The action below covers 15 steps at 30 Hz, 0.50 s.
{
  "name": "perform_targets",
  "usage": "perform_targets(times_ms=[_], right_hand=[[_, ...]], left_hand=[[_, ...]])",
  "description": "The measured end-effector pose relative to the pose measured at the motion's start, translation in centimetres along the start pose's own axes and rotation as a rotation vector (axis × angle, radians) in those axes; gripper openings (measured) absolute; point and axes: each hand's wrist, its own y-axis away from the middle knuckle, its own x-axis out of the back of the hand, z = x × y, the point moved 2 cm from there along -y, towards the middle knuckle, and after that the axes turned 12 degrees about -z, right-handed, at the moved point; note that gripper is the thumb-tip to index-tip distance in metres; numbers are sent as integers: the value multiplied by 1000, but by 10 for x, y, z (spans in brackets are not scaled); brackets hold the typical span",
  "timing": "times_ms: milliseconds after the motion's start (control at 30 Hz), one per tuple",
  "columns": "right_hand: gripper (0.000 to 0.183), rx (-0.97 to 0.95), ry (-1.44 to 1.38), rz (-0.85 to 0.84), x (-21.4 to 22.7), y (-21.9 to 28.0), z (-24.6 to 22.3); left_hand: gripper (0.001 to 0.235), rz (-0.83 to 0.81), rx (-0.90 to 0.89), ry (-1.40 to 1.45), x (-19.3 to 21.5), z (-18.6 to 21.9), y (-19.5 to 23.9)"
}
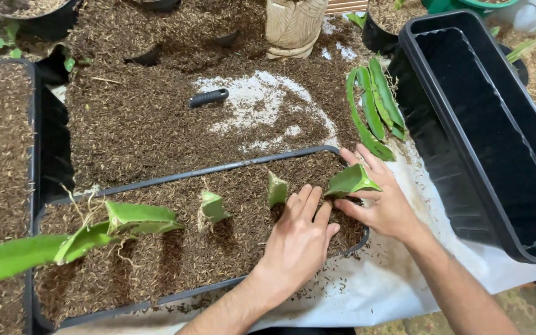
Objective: The person plants several green plant cuttings into a black rectangular tray filled with soil. They use their hands to position the cuttings and a small trowel to add and pat down soil around the base of each plant.
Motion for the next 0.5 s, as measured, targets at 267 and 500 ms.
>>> perform_targets(times_ms=[267, 500], right_hand=[[35, 149, -225, -203, 39, -49, 9], [24, 31, -345, -392, 11, -73, 15]], left_hand=[[41, 65, 28, 106, 12, 16, 12], [49, 95, 70, 52, 2, 9, 8]])
